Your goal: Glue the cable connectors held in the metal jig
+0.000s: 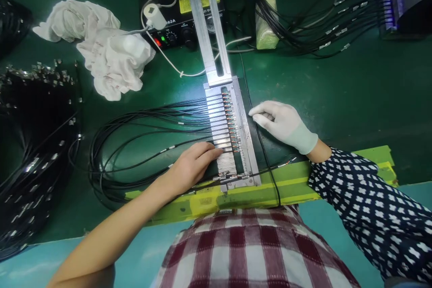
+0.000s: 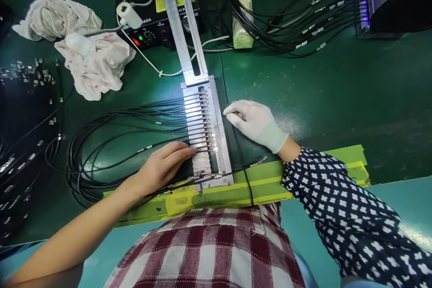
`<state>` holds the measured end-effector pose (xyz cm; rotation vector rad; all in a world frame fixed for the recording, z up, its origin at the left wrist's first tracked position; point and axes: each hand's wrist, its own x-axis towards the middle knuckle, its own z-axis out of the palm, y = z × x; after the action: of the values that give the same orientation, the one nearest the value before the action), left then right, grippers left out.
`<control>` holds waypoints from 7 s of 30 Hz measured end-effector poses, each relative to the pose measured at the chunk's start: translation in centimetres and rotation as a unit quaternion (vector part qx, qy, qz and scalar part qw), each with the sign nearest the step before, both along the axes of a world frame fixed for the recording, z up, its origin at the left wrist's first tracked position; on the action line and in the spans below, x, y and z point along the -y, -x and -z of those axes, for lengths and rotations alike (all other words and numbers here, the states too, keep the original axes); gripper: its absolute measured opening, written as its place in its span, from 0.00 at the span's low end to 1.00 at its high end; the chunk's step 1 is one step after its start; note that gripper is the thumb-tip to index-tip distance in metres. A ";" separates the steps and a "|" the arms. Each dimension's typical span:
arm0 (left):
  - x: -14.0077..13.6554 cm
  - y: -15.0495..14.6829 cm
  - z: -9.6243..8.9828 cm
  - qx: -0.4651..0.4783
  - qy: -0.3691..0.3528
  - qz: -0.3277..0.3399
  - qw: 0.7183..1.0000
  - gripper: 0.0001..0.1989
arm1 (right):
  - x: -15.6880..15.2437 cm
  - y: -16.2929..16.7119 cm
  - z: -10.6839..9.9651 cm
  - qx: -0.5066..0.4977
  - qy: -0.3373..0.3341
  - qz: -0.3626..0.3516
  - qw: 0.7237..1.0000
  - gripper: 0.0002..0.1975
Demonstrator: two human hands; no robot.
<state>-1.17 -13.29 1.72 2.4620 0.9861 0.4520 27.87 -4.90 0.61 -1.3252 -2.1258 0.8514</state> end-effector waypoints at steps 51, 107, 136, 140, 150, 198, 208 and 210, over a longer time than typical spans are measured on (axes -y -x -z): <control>4.8 0.0 0.0 -0.051 -0.007 -0.133 0.990 0.05 | 3.1 -1.5 0.0 -0.035 0.071 -0.013 0.997 0.11; 4.7 -0.2 0.7 -0.116 -0.078 -0.097 0.985 0.21 | 2.8 -1.2 0.1 -0.012 0.056 -0.003 0.998 0.10; 3.7 -1.7 -0.4 0.051 -0.030 -0.086 0.995 0.13 | 3.0 -1.0 0.0 -0.013 0.046 -0.013 0.999 0.11; 3.3 -0.5 -0.2 0.032 0.004 -0.042 0.999 0.18 | 3.0 -1.0 0.1 -0.018 0.042 -0.017 0.999 0.11; 2.2 0.2 -0.2 -0.041 -0.032 0.024 0.998 0.21 | 2.9 -1.2 0.2 -0.022 0.039 -0.025 0.999 0.11; 8.4 1.4 -3.3 -0.002 0.000 -0.178 0.984 0.12 | 7.9 -5.2 -3.7 -0.030 0.053 -0.096 0.994 0.07; 8.5 11.8 -5.3 -0.255 -0.296 -0.211 0.896 0.09 | 8.8 7.7 -1.6 -0.049 -0.023 -0.247 0.968 0.07; 8.2 9.2 -3.2 -0.287 -0.268 -0.226 0.892 0.14 | 8.8 8.0 -0.7 -0.033 -0.028 -0.247 0.968 0.07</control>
<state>-10.33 -21.52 4.90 2.9222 1.9241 0.1302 19.89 -13.73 1.28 -0.7280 -2.4439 0.9969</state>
